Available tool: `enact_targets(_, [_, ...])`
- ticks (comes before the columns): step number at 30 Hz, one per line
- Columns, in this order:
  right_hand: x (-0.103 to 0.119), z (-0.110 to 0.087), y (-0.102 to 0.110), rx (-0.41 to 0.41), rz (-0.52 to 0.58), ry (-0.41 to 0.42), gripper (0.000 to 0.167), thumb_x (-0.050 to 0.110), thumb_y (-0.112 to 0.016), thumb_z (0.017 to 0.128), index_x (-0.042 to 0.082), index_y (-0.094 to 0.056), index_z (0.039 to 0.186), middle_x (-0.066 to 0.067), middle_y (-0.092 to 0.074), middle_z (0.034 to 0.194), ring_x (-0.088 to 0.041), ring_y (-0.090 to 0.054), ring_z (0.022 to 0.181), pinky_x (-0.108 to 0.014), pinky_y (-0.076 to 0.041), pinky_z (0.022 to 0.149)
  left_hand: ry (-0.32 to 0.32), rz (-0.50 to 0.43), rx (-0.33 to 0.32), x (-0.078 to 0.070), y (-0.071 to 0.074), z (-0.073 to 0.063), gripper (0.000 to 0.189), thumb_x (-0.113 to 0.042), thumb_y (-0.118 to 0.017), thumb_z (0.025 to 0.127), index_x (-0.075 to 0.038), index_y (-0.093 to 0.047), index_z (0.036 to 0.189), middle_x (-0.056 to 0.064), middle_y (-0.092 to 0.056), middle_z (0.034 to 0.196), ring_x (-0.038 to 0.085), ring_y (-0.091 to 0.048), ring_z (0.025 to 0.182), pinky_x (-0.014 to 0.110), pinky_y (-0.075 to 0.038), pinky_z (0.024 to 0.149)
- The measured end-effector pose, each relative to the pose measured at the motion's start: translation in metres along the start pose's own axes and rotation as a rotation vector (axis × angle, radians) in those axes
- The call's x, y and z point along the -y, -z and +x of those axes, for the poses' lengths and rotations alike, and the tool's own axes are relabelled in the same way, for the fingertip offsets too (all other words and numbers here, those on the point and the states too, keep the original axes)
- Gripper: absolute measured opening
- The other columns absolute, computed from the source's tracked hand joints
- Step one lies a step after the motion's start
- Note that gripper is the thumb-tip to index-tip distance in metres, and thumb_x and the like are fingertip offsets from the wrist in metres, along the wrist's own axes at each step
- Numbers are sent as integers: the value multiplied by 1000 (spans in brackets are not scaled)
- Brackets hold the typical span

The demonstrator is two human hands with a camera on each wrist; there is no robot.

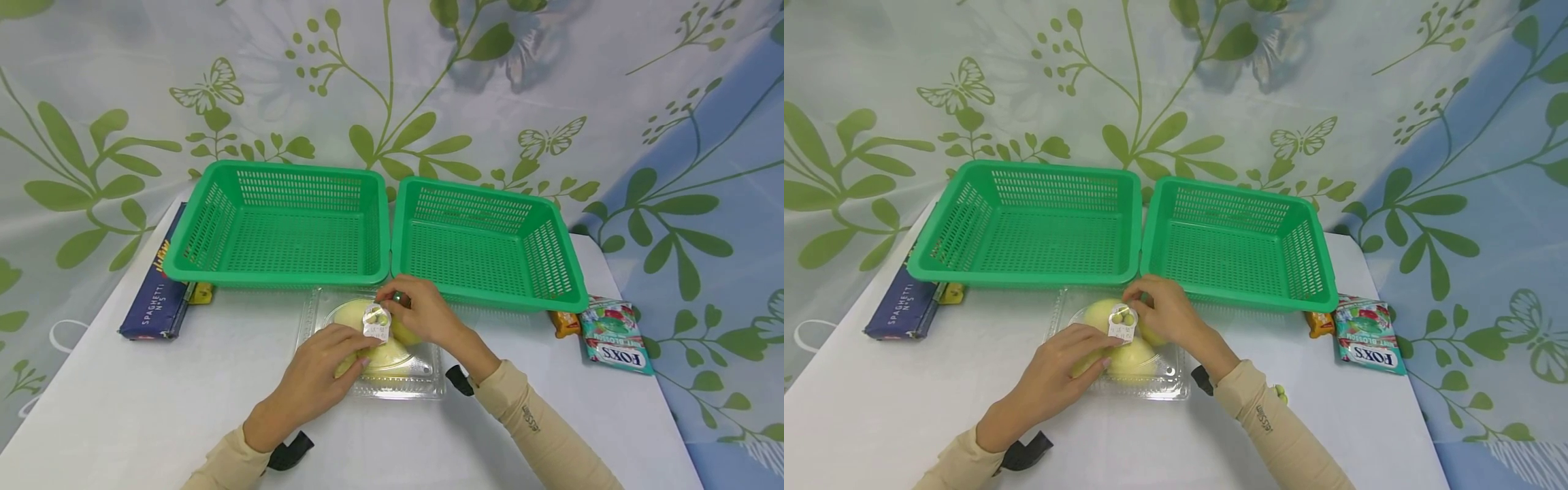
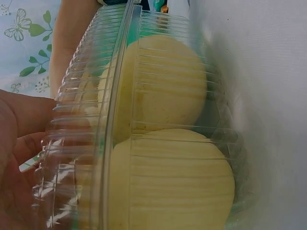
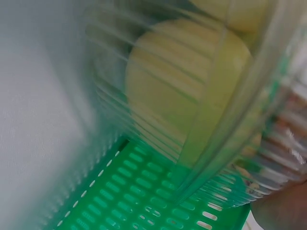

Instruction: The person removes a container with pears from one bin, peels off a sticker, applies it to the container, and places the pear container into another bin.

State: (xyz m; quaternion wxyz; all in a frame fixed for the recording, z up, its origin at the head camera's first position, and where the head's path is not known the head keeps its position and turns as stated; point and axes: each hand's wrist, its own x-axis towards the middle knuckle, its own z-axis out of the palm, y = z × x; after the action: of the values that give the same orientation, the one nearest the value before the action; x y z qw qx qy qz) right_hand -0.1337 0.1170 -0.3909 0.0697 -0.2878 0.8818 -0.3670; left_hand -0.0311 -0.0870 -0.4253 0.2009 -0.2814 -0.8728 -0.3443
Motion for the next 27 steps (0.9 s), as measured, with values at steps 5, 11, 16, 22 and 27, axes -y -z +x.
enact_targets(5, [-3, 0, 2, 0, 98, -43, 12, 10, -69, 94, 13, -76, 104, -2, -71, 100, -10, -58, 68, -21, -49, 59, -2, 32, 22, -1, 1, 0, 32, -12, -80, 83, -20, -75, 113, -5, -71, 101, 12, -65, 99, 29, -55, 80])
enact_targets(11, [-1, -2, 4, 0, 116, -70, 13, 13, -69, 95, 12, -76, 106, -2, -72, 103, -12, -61, 69, -23, -52, 58, 7, 54, 52, -1, 2, 0, 31, -15, -78, 86, -20, -74, 116, -5, -71, 106, 13, -65, 104, 31, -56, 84])
enact_targets(16, [2, -7, 4, -8, 87, -63, 14, 12, -69, 95, 13, -75, 107, 0, -72, 102, -11, -63, 74, -25, -55, 64, 19, 51, 60, -2, 2, 0, 30, -17, -77, 87, -20, -75, 116, -4, -71, 108, 13, -64, 106, 31, -55, 84])
enact_targets(22, [4, -14, 2, 6, 64, -49, 14, 11, -69, 95, 16, -75, 105, 0, -70, 97, -12, -63, 76, -24, -55, 65, 27, 48, 61, -2, 3, 0, 29, -16, -77, 87, -21, -76, 115, -5, -70, 108, 13, -64, 106, 30, -55, 84])
enact_targets(27, [5, -18, 0, 22, 32, -45, 14, 9, -69, 94, 16, -75, 104, 1, -69, 93, -10, -61, 73, -22, -53, 64, 21, 55, 65, -2, 3, 0, 26, -15, -77, 87, -22, -78, 112, -5, -70, 106, 12, -63, 104, 27, -53, 80])
